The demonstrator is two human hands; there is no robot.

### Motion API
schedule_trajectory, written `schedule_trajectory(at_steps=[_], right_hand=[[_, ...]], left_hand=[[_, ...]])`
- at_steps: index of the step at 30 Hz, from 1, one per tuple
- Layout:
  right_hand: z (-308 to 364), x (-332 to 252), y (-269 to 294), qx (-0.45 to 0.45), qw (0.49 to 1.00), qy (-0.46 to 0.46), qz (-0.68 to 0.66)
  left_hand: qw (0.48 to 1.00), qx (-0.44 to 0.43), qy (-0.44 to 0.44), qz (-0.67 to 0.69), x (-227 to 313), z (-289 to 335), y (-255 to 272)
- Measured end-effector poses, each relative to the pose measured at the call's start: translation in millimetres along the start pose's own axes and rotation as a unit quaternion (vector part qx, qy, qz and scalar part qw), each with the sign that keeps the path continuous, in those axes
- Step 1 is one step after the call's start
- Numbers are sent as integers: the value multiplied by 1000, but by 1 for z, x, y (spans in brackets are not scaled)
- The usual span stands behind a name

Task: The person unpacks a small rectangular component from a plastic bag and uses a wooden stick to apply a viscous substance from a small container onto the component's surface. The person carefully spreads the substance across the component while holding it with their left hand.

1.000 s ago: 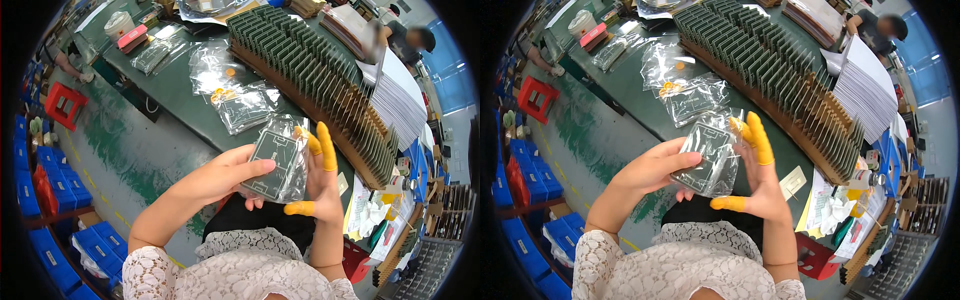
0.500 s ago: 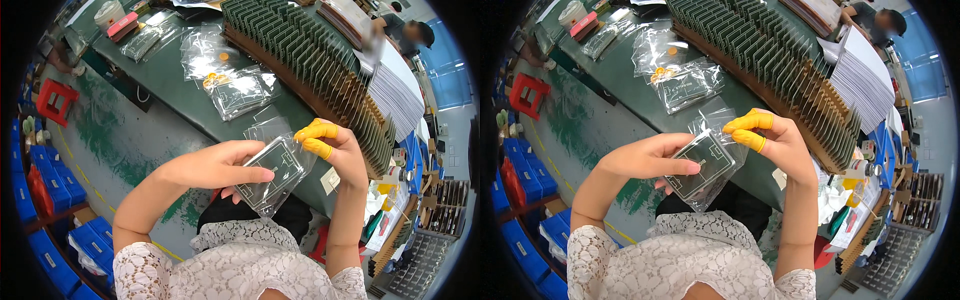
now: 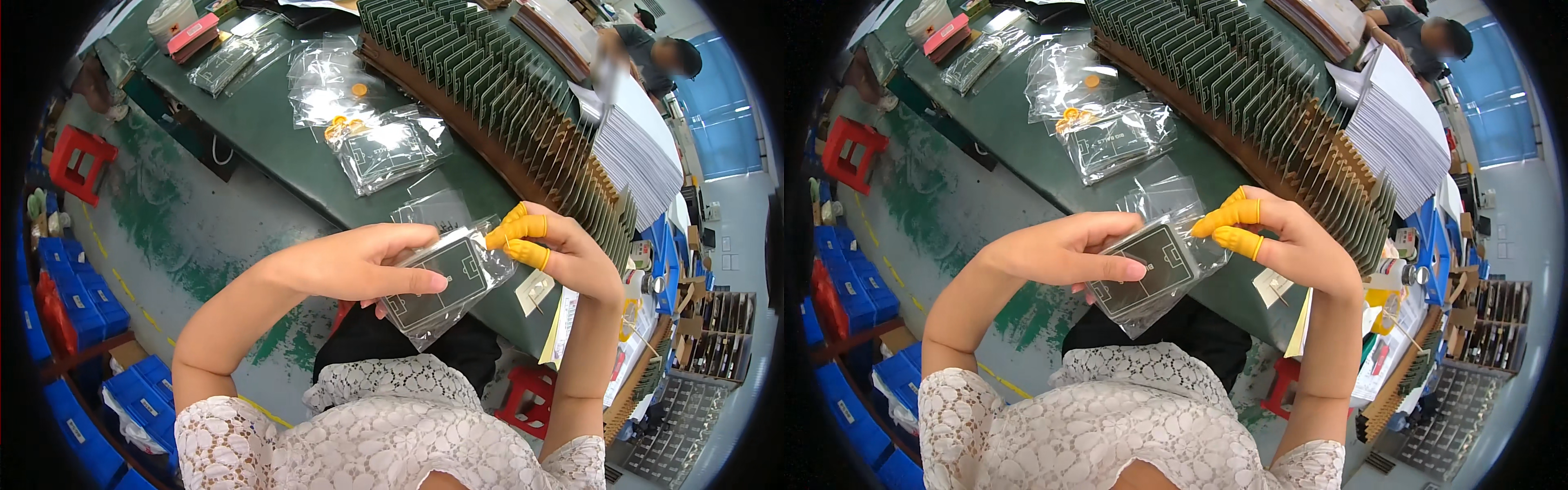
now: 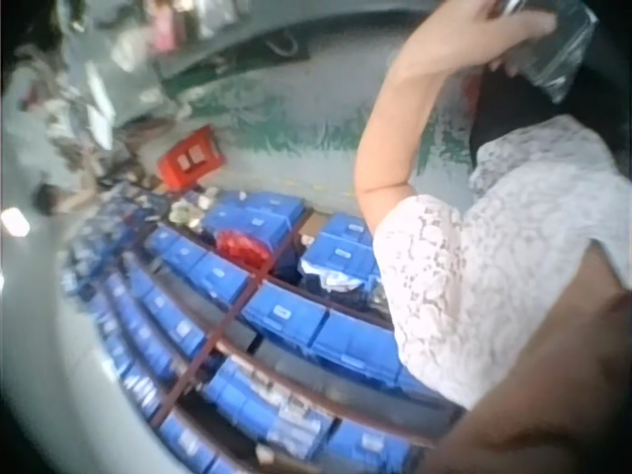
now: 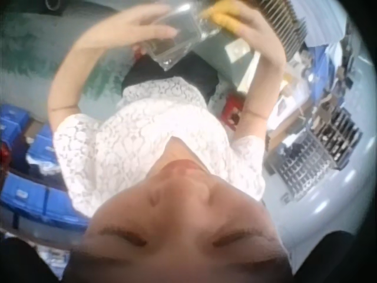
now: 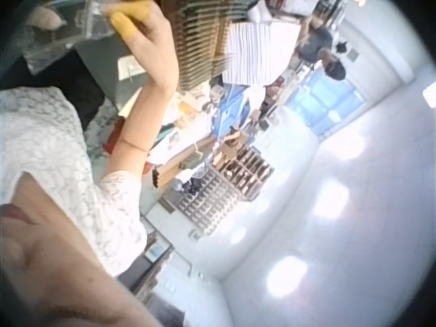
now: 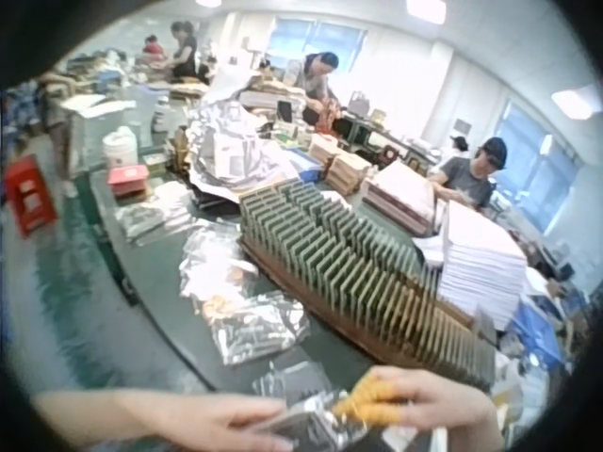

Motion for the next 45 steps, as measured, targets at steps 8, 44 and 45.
schedule_trajectory(at_steps=[8, 44, 45], right_hand=[[-15, 5, -9, 31, 986, -6, -166], [-13, 27, -17, 103, 964, -115, -217], [-13, 26, -18, 111, 962, -117, -221]], left_hand=[[1000, 8, -28, 10, 1, 0, 0], [983, 27, -42, 176, -4, -2, 3], [986, 31, -40, 157, -4, -2, 4]])
Point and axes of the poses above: each hand's wrist, its own z-axis away from the middle knuckle, its own y-axis out of the back of the hand, x = y × z, the point moved 4 cm from there along -z, towards the middle knuckle, and after that the axes turned 6 degrees about -x, right-handed, at the moved point
